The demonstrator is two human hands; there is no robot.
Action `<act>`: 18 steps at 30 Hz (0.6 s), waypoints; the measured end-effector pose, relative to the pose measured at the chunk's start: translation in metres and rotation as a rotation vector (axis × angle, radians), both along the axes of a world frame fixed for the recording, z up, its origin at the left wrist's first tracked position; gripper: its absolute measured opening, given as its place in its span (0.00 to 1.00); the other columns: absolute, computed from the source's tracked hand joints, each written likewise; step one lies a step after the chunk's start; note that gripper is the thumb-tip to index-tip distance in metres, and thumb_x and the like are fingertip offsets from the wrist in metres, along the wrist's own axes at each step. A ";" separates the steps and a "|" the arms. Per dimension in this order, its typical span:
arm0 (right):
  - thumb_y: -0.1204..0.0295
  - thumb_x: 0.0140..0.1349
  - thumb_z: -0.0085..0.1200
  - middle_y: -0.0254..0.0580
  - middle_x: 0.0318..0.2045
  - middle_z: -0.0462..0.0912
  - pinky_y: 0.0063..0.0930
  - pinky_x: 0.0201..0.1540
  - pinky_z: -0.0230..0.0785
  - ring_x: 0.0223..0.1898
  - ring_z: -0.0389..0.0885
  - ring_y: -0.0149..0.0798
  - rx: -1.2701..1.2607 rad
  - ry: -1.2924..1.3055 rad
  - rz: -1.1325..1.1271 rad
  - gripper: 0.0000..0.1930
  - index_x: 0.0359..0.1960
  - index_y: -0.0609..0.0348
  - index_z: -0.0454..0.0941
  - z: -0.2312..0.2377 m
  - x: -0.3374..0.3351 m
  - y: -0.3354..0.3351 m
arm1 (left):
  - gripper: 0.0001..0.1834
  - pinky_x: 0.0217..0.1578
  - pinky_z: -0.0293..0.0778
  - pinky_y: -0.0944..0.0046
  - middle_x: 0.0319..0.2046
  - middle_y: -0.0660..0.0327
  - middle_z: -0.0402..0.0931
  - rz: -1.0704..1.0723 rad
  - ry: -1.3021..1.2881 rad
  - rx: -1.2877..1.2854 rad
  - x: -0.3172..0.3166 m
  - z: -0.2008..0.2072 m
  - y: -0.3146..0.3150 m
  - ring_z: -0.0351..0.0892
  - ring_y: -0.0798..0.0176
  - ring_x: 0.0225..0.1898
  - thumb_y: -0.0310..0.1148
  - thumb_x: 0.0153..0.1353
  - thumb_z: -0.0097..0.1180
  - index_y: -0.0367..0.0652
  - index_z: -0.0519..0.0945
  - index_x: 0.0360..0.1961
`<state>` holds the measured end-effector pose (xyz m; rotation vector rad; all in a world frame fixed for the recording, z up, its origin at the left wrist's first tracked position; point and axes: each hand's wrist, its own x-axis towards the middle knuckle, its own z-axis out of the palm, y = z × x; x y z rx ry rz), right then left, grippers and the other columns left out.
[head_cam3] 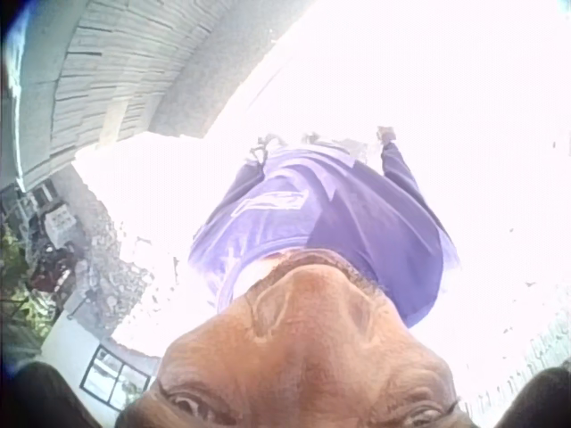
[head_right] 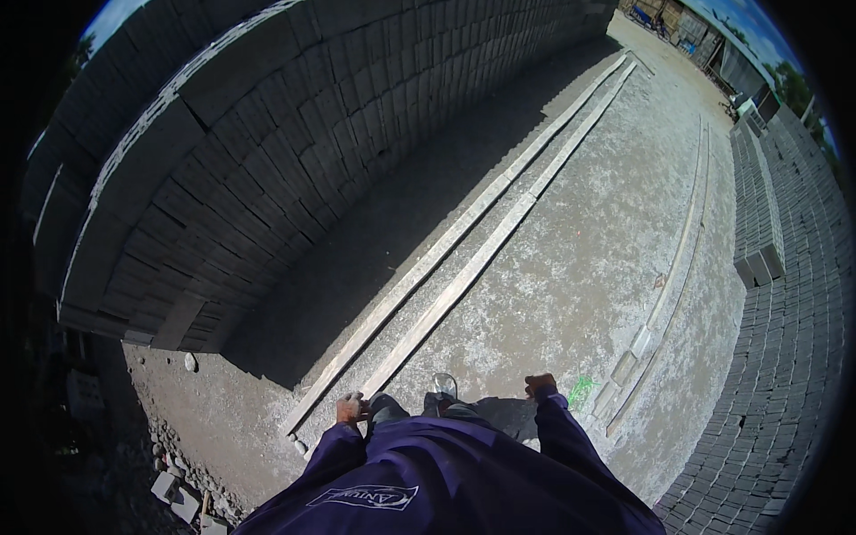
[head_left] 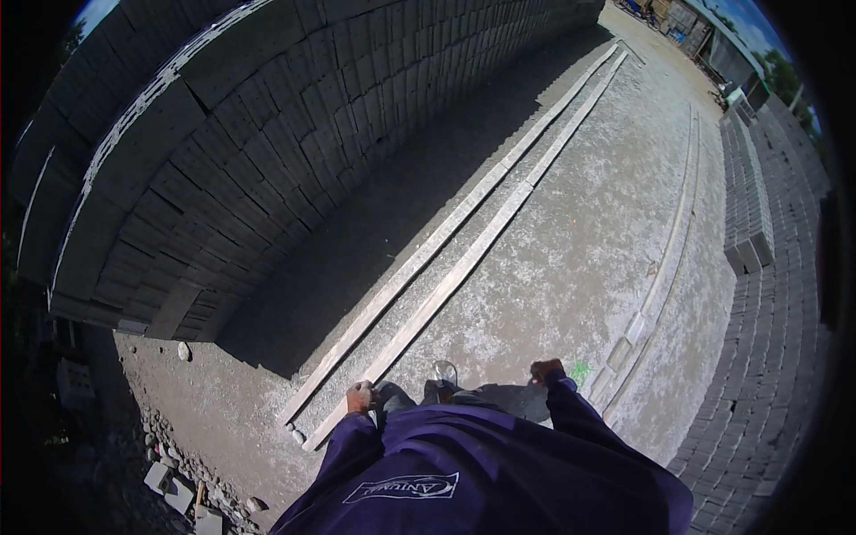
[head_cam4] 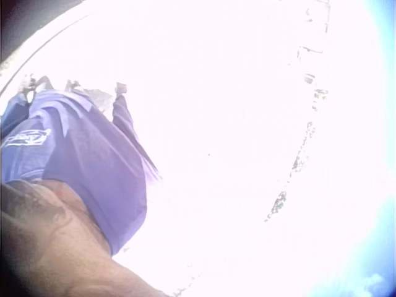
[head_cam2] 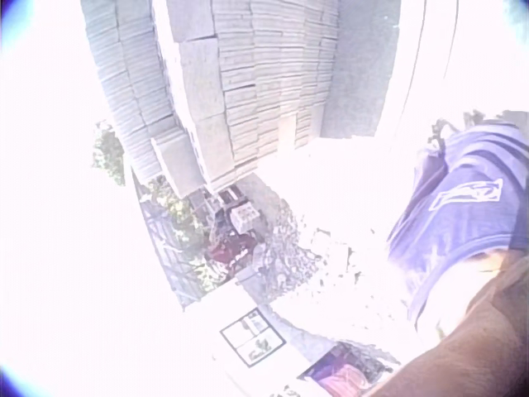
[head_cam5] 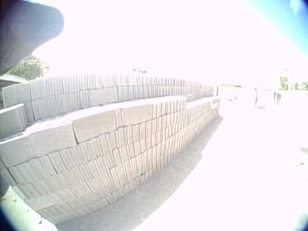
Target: The person walks across the yard, returns to the block-making machine, inserts metal dividers into the mold, and slides the concrete hopper back and forth over the mold.
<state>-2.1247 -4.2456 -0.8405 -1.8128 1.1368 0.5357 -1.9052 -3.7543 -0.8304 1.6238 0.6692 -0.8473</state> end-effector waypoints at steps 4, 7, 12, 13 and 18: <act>0.62 0.51 0.53 0.43 0.21 0.79 0.31 0.18 0.70 0.18 0.78 0.37 -0.019 -0.122 0.151 0.13 0.29 0.61 0.75 0.005 0.025 -0.044 | 0.13 0.18 0.69 0.64 0.24 0.55 0.76 -0.159 -0.028 0.034 0.039 0.022 -0.089 0.76 0.61 0.21 0.35 0.58 0.46 0.38 0.72 0.40; 0.58 0.57 0.47 0.40 0.26 0.81 0.31 0.21 0.67 0.25 0.80 0.39 0.261 -0.157 -0.389 0.15 0.36 0.56 0.75 -0.015 0.037 -0.051 | 0.11 0.14 0.62 0.67 0.23 0.56 0.75 -0.236 0.016 -0.005 0.067 0.015 -0.137 0.72 0.64 0.17 0.35 0.58 0.46 0.41 0.72 0.38; 0.58 0.55 0.48 0.42 0.28 0.81 0.32 0.20 0.68 0.26 0.81 0.39 0.273 -0.038 -0.365 0.19 0.42 0.59 0.73 0.030 0.105 -0.041 | 0.14 0.14 0.66 0.62 0.22 0.58 0.76 -0.238 0.095 0.079 0.106 -0.001 -0.163 0.75 0.62 0.18 0.37 0.57 0.46 0.40 0.72 0.40; 0.58 0.55 0.48 0.42 0.28 0.81 0.32 0.20 0.68 0.26 0.81 0.39 0.266 -0.037 -0.375 0.19 0.42 0.59 0.73 0.028 0.111 -0.047 | 0.14 0.13 0.66 0.61 0.22 0.57 0.76 -0.227 0.132 0.117 0.115 0.000 -0.170 0.75 0.61 0.18 0.37 0.57 0.46 0.40 0.72 0.41; 0.59 0.53 0.50 0.39 0.28 0.81 0.31 0.21 0.69 0.24 0.80 0.38 0.108 0.078 0.142 0.16 0.38 0.55 0.76 -0.006 0.119 -0.093 | 0.15 0.15 0.66 0.63 0.23 0.56 0.75 -0.134 0.168 0.165 0.164 0.009 -0.205 0.75 0.60 0.18 0.37 0.57 0.45 0.39 0.70 0.42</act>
